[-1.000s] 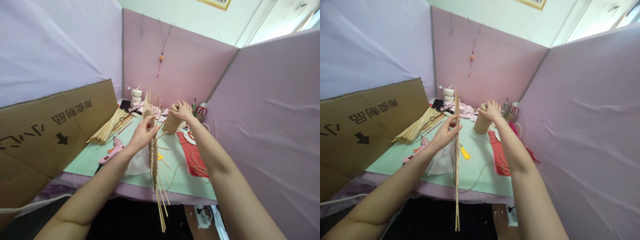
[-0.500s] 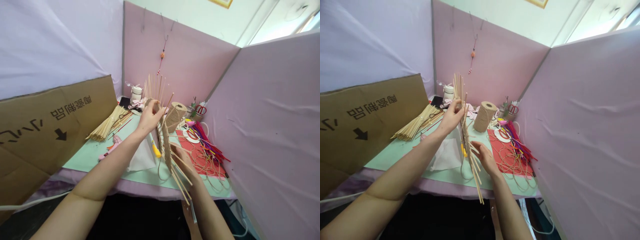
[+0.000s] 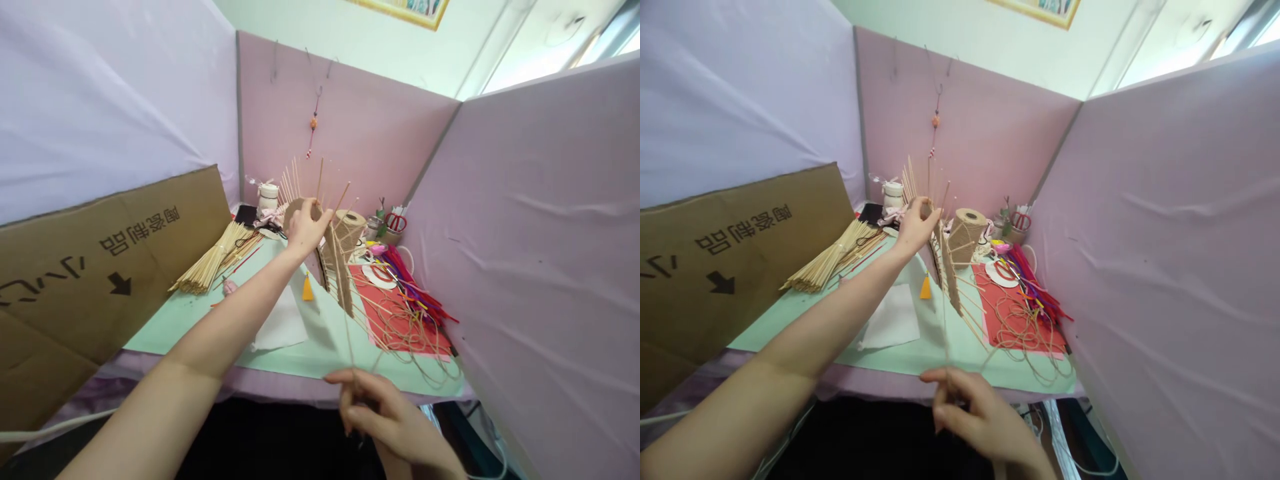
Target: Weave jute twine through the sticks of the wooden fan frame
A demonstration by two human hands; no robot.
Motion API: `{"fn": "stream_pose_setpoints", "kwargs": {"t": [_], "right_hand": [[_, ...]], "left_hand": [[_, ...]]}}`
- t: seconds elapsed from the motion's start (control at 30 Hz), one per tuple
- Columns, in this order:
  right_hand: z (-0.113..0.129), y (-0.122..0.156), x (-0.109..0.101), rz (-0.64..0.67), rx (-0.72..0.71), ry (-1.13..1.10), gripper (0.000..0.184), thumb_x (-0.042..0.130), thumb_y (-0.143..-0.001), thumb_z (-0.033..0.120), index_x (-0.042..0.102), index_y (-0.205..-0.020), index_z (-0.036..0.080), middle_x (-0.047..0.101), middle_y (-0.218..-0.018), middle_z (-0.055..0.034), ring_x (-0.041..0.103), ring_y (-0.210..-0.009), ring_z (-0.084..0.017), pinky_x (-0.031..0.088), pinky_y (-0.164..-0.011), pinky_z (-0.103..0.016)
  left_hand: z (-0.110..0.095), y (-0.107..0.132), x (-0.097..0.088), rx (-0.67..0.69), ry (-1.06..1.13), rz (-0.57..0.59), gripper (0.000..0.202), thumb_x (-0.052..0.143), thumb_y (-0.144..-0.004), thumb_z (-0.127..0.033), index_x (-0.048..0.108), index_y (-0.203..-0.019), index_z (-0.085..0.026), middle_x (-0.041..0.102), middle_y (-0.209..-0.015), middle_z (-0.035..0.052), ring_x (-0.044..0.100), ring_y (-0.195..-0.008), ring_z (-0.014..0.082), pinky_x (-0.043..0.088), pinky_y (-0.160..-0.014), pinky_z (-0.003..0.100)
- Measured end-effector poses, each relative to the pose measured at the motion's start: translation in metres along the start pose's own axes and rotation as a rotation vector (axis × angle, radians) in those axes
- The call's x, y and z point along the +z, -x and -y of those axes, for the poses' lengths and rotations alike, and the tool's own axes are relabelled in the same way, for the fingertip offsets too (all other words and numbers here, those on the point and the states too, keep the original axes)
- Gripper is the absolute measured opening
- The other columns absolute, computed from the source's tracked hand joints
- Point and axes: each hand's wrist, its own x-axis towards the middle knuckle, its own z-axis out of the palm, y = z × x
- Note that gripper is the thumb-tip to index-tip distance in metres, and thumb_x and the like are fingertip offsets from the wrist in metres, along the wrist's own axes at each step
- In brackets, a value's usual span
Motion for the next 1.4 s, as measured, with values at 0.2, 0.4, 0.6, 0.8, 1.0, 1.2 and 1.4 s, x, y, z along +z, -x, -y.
{"fn": "stream_pose_setpoints", "kwargs": {"t": [0.2,0.4,0.6,0.8,1.0,1.2,1.4], "right_hand": [[0.027,0.091,-0.043,-0.411,-0.212,0.103,0.038,0.064,-0.082,0.052,0.070,-0.112,0.030,0.059,-0.065,-0.0042,0.053,-0.055,-0.015,0.035,-0.050,-0.029],[0.077,0.061,-0.095,-0.813,-0.567,-0.059,0.025,0.063,-0.082,0.050,0.067,-0.068,0.029,0.022,-0.036,0.0048,0.023,-0.034,-0.011,0.021,-0.040,-0.029],[0.070,-0.009,-0.151,-0.900,-0.328,0.064,0.027,0.064,-0.079,0.046,0.062,-0.066,0.023,0.028,-0.042,0.0068,0.024,-0.039,-0.009,0.019,-0.043,-0.025],[0.016,-0.062,-0.166,-0.718,0.235,0.850,0.020,0.059,-0.074,0.030,0.069,-0.085,0.016,0.070,-0.092,-0.0132,0.063,-0.087,-0.026,0.047,-0.081,-0.038],[0.053,-0.073,-0.120,-0.539,-0.191,0.525,0.038,0.044,-0.088,0.028,0.062,-0.121,0.024,0.064,-0.128,-0.0061,0.057,-0.121,-0.020,0.041,-0.105,-0.038],[0.049,-0.097,-0.115,-0.448,-0.193,0.270,0.030,0.060,-0.085,0.037,0.066,-0.109,0.021,0.069,-0.114,-0.0067,0.062,-0.108,-0.019,0.047,-0.098,-0.037],[0.032,-0.114,-0.123,-0.310,-0.101,0.182,0.033,0.069,-0.079,0.042,0.068,-0.102,0.018,0.070,-0.105,-0.0073,0.063,-0.100,-0.019,0.047,-0.093,-0.036]], "left_hand": [[0.009,0.019,0.010,-0.013,-0.121,0.123,0.046,0.056,-0.085,-0.052,0.056,-0.124,-0.028,0.062,-0.096,0.0082,0.058,-0.103,0.0288,0.044,-0.090,0.043],[0.019,0.020,0.009,0.031,-0.109,0.178,0.049,0.057,-0.083,-0.053,0.056,-0.124,-0.026,0.061,-0.095,0.0078,0.058,-0.099,0.0268,0.044,-0.090,0.041],[0.025,0.014,0.001,0.101,0.085,0.356,0.052,0.055,-0.084,-0.052,0.054,-0.126,-0.021,0.064,-0.105,0.0080,0.061,-0.094,0.0219,0.046,-0.092,0.037],[0.026,0.012,0.002,0.148,0.146,0.411,0.041,0.040,-0.086,-0.028,0.057,-0.122,-0.020,0.060,-0.130,0.0053,0.052,-0.123,0.0216,0.035,-0.111,0.037],[0.028,0.013,0.010,0.172,0.108,0.363,0.043,0.040,-0.082,-0.023,0.057,-0.122,-0.020,0.062,-0.127,0.0054,0.053,-0.120,0.0223,0.038,-0.109,0.038],[0.031,0.011,0.017,0.165,0.058,0.353,0.047,0.043,-0.082,-0.024,0.055,-0.127,-0.020,0.064,-0.116,0.0076,0.057,-0.110,0.0245,0.043,-0.102,0.043],[0.029,0.012,0.019,0.142,0.014,0.359,0.050,0.045,-0.081,-0.028,0.054,-0.130,-0.021,0.064,-0.103,0.0075,0.059,-0.101,0.0249,0.046,-0.094,0.043]]}}
